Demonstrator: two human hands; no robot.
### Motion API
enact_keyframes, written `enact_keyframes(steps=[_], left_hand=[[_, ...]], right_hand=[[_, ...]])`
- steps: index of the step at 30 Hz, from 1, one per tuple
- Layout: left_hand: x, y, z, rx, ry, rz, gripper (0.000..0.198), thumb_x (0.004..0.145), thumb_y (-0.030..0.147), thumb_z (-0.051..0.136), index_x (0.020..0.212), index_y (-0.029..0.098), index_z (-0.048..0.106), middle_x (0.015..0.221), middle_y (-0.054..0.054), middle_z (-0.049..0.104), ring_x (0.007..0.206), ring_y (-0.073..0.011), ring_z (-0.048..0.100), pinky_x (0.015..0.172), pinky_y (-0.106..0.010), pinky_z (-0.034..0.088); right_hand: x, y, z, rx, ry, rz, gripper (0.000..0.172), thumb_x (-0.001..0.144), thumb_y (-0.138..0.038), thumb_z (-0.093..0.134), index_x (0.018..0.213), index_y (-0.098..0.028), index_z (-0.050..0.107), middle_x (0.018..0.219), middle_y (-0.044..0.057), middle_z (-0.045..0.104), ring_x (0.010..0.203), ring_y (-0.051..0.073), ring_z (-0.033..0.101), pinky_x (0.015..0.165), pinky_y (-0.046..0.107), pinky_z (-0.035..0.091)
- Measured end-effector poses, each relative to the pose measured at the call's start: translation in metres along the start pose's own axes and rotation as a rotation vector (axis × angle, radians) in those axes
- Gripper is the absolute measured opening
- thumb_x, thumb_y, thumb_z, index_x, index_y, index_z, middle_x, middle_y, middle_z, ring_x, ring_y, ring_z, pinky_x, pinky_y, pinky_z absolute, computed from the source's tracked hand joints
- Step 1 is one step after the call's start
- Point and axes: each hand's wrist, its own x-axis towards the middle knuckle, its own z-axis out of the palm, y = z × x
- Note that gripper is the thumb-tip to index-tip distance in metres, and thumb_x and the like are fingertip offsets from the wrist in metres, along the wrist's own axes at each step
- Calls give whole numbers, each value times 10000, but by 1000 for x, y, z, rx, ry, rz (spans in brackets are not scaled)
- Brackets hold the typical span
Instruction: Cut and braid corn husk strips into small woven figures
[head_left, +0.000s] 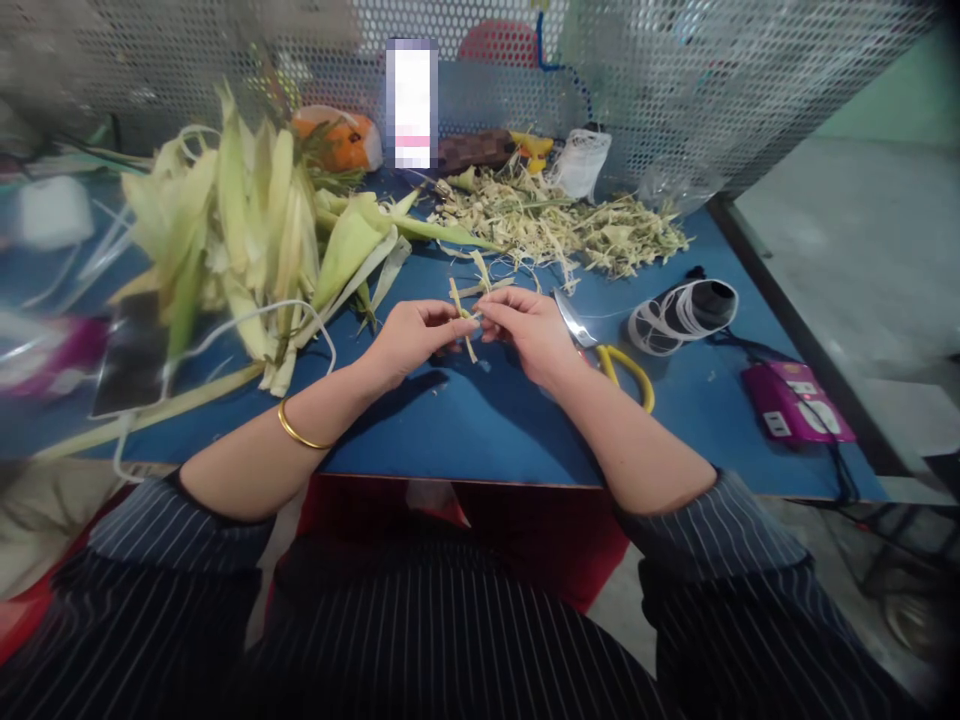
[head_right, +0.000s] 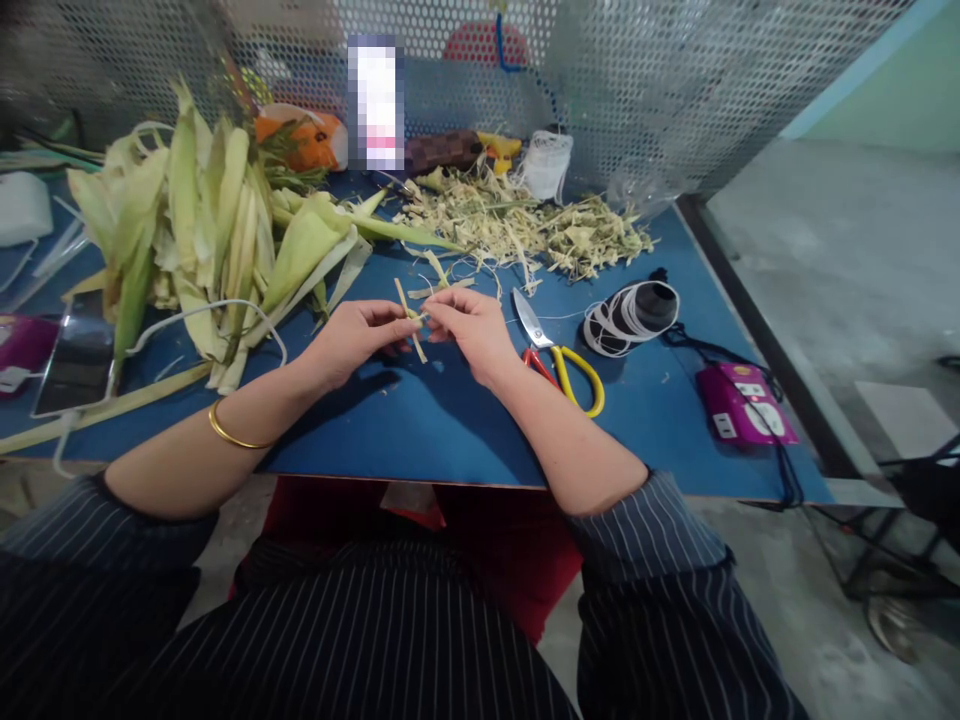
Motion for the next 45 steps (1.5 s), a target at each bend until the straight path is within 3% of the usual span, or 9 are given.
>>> enact_keyframes(steps=[8, 12, 17, 24, 29, 35, 40, 42, 45], left_hand=[[4, -3, -1, -40, 60, -57, 213, 766, 360, 737, 703, 160, 700, 768, -55, 718, 512, -62, 551, 427, -208, 305], [6, -3, 0, -191, 118, -118, 206, 766, 358, 734, 754, 160, 679, 868, -68, 748, 501, -61, 583, 418, -195, 349], [9, -4, -5, -384, 97, -171, 225, 765, 369, 751, 801, 163, 668, 876, -49, 740, 543, -59, 617, 429, -169, 383], [10, -5, -4, -379, 106, -155, 166, 709, 274, 786, 783, 164, 687, 812, -25, 729, 489, -32, 522, 400, -172, 302], [11, -5, -7, -412, 122, -124, 195, 715, 282, 776, 867, 175, 717, 824, -18, 740, 459, -19, 454, 399, -179, 280], [9, -3, -12, -334, 83, -116, 224, 742, 351, 762, 862, 166, 724, 833, -40, 743, 459, -24, 466, 385, -176, 265], [5, 2, -15, -239, 52, -123, 190, 736, 333, 754, 767, 150, 714, 837, -60, 738, 452, -22, 454, 371, -179, 259], [5, 3, -18, -232, 44, -144, 206, 745, 352, 757, 766, 152, 711, 860, -74, 741, 453, -28, 467, 367, -190, 257], [7, 5, -21, -249, 11, -183, 232, 775, 383, 751, 783, 155, 708, 916, -98, 745, 461, -37, 493, 371, -202, 254]], right_hand=[[0, 0, -1, -72, 21, -136, 85, 789, -296, 689, 790, -211, 681, 665, -31, 601, 579, 97, 539, 612, 271, 496], [-6, -4, 1, -298, 68, -380, 78, 876, -264, 596, 839, -223, 650, 741, -5, 632, 679, 133, 590, 717, 311, 496], [-15, -5, 3, -864, -154, -708, 183, 959, -240, 479, 892, -214, 647, 902, 65, 657, 828, 183, 586, 788, 345, 455], [-14, 1, 5, -1105, -345, -750, 218, 961, -212, 428, 890, -197, 634, 907, 86, 643, 816, 192, 560, 775, 349, 442], [-19, -4, 6, -856, -351, -708, 134, 893, -194, 503, 849, -223, 626, 827, 36, 640, 763, 168, 574, 752, 332, 468], [-1, -4, -10, -450, 147, -421, 83, 839, -229, 547, 793, -213, 614, 665, -12, 608, 630, 151, 588, 680, 316, 477], [9, -15, -31, -897, 182, -315, 101, 794, -236, 575, 834, -200, 660, 772, 23, 677, 650, 167, 601, 695, 330, 462], [-4, -31, -37, -1060, 228, -359, 152, 828, -259, 558, 909, -199, 671, 858, 55, 708, 763, 201, 637, 751, 343, 467], [-42, -50, -50, -1426, 229, -184, 202, 837, -282, 554, 976, -188, 666, 939, 113, 721, 842, 266, 659, 735, 370, 458]])
